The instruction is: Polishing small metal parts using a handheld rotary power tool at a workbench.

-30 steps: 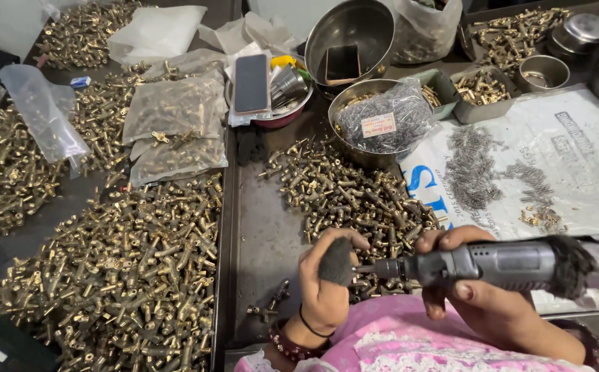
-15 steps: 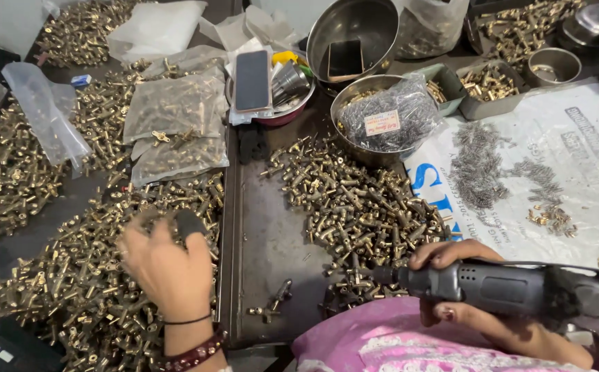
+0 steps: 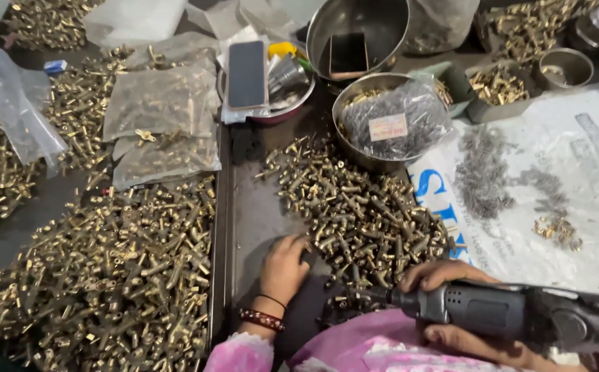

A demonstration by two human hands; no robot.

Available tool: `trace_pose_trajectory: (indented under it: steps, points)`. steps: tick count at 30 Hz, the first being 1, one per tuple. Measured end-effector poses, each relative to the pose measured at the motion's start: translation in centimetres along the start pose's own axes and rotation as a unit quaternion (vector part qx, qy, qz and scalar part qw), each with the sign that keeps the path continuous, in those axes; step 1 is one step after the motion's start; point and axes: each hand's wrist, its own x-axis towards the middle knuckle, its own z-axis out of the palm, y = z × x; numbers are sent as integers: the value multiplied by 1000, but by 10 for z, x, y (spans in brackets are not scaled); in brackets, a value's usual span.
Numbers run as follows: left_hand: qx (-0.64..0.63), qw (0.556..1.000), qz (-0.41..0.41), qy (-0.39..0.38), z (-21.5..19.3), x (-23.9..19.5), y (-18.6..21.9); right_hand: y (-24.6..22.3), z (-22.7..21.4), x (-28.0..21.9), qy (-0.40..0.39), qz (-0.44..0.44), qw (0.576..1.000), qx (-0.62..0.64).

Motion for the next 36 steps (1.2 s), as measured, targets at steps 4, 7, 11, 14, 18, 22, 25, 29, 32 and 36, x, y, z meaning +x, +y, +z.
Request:
trace_pose_trajectory:
  steps: [4,7,11,14,18,22,25,29,32,36]
  points:
    - [-523,822,-31,223,49,18,-53,-140,118,120,427,123,887,-127]
    - [-831,509,-106,198,27,10,-30,-148,123,133,442,154,872,-142]
    - [-856,516,30,36,52,8,8,-157,125,144,435,120,876,-171]
    - [-844,535,-33,-19,-48,-49,103,-166,132,152,435,112,874,-184]
    - [-831,553,-35,-54,-67,-72,122,-161,142,141,437,97,883,-142]
    - [-830,550,-31,-83,-84,-84,132,-159,149,139,433,35,899,-54]
    - [-833,545,-39,-92,-90,-90,137,-164,155,138,430,21,902,-45]
    - [-835,546,-15,-74,-92,-94,139,-166,155,139,419,20,905,-77]
    - [-818,574,-4,-38,-97,-99,143,-161,157,136,430,6,901,-53]
    - [-785,619,11,-7,-96,-102,143,-154,155,133,440,-12,898,-15]
